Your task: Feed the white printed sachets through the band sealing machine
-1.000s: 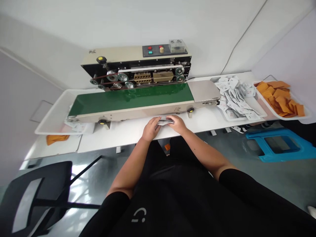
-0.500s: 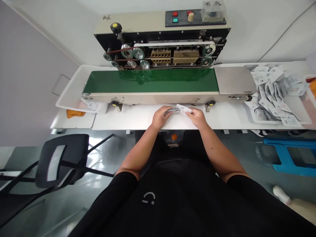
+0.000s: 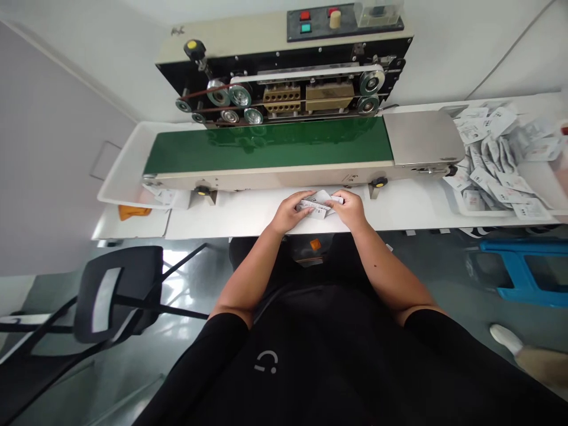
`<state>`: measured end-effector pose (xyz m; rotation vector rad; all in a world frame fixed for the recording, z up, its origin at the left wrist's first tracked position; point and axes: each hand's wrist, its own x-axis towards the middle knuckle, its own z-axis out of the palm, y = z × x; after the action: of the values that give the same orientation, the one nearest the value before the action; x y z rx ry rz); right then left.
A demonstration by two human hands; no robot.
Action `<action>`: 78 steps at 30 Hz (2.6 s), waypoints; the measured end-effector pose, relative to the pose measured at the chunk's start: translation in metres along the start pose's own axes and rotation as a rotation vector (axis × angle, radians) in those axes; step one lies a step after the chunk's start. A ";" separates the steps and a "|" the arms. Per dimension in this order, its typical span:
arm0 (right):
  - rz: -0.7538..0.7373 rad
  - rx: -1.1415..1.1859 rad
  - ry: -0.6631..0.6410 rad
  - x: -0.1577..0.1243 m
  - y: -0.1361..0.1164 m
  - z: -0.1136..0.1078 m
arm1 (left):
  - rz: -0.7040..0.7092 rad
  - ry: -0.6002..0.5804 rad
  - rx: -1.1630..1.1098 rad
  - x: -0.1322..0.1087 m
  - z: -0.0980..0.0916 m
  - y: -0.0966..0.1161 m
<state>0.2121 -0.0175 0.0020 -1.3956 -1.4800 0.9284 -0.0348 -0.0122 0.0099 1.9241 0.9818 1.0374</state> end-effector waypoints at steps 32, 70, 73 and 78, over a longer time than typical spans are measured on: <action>0.168 0.608 0.326 0.110 -0.084 -0.180 | -0.143 0.170 -0.099 -0.003 -0.003 -0.019; 0.033 0.120 -0.103 -0.021 0.001 0.007 | -0.193 0.150 -0.117 -0.004 0.002 -0.018; 0.119 0.252 0.013 -0.018 0.005 0.006 | -0.203 0.164 -0.124 -0.003 0.002 -0.021; 0.133 0.394 0.162 -0.012 0.003 0.004 | -0.220 0.183 -0.167 -0.003 0.003 -0.023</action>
<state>0.2093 -0.0292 -0.0034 -1.2518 -1.0261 1.0938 -0.0402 -0.0052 -0.0122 1.5691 1.1419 1.1414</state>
